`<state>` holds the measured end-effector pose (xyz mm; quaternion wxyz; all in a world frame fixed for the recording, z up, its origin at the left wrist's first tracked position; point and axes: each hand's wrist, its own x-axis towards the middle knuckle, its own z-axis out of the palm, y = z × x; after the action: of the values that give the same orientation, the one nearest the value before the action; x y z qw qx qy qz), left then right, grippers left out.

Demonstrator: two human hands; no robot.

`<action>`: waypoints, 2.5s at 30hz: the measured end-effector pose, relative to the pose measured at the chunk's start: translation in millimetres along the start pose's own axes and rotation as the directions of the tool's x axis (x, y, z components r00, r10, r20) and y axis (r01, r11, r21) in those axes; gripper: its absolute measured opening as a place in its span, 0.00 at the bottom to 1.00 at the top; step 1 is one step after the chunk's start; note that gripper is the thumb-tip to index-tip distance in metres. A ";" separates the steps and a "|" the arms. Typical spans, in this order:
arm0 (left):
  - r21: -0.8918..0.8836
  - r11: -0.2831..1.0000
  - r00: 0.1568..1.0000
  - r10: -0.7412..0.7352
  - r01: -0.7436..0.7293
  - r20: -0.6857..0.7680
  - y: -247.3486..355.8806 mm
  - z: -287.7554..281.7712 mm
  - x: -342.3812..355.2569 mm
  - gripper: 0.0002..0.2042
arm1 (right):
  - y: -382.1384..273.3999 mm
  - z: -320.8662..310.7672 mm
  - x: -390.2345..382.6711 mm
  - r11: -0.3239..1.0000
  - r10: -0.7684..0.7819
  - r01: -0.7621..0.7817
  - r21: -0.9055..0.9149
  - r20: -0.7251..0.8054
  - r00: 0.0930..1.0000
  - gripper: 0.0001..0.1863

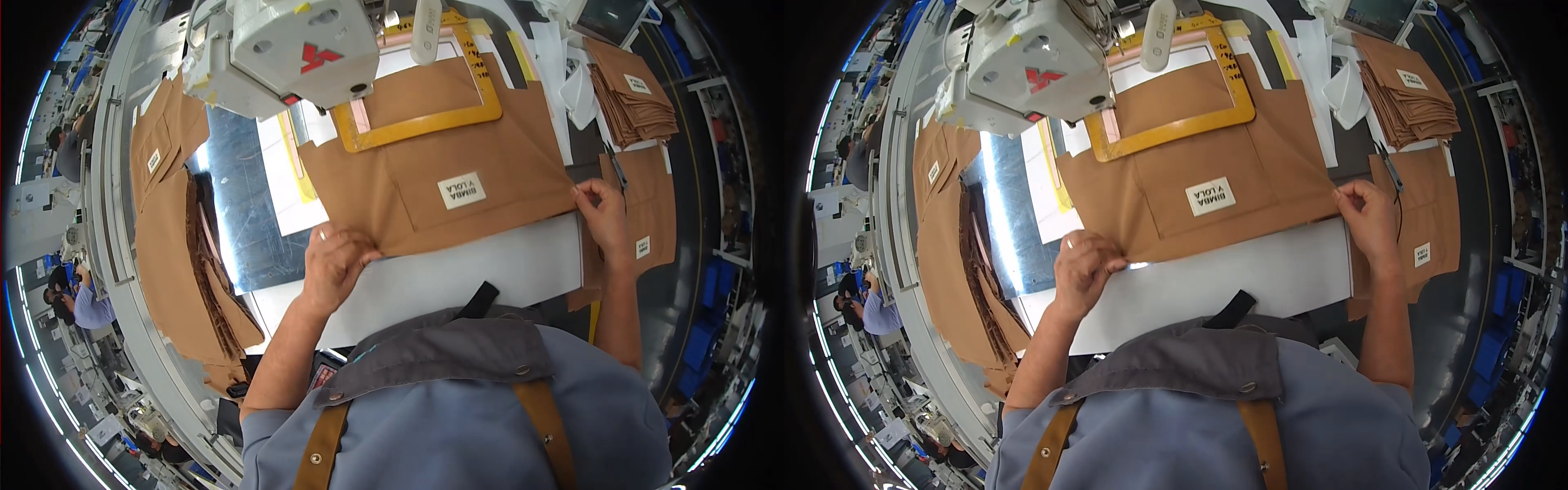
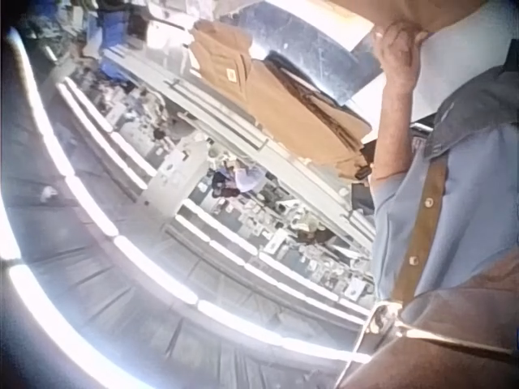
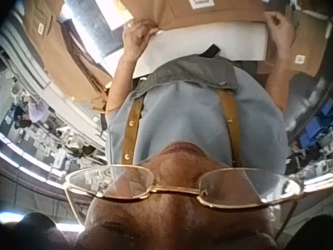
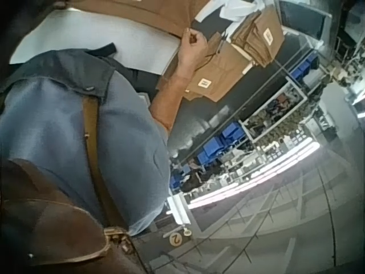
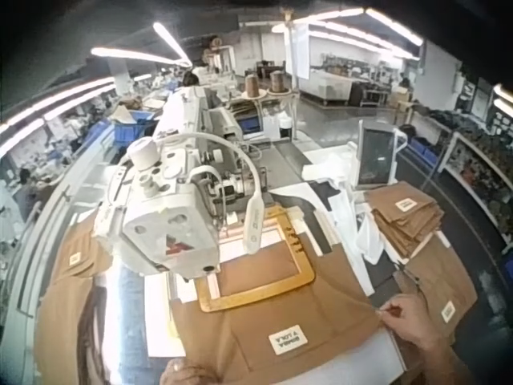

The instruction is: The recorder is using an industrial sewing machine to stitch together components of leather bags, including labels and panels.

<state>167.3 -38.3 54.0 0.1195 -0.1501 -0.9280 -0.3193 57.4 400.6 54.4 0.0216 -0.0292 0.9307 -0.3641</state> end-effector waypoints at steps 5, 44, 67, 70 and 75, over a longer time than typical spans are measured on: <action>-0.029 0.998 0.974 -0.045 0.053 0.224 13.0 3.8 -62.0 0.09 | -0.3 -11.2 -51.2 0.984 0.010 0.016 -0.180 0.142 0.990 0.06; 0.253 0.885 0.863 0.258 -0.392 0.435 -2.7 4.8 -2.3 0.08 | 84.3 -16.7 17.0 0.930 -0.101 -0.042 -0.366 -0.364 0.926 0.18; -0.110 0.994 0.991 0.009 0.007 0.137 -13.5 5.1 -23.0 0.10 | -44.5 40.0 -36.6 0.974 -0.076 0.025 0.224 0.222 0.972 0.14; -0.089 0.991 0.970 0.117 -0.100 0.212 -20.5 10.0 -21.6 0.11 | -80.3 98.9 -58.6 0.915 -0.354 0.216 0.341 0.422 0.834 0.14; -0.049 0.989 0.955 0.151 -0.143 0.254 -17.6 13.8 -16.5 0.08 | -119.7 141.2 -65.7 0.814 -0.572 0.461 0.354 0.352 0.741 0.10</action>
<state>174.7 -46.1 28.4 0.0194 -0.2604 -0.9171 -0.3012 136.2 221.9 33.3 0.1333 -0.3671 0.8030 -0.4502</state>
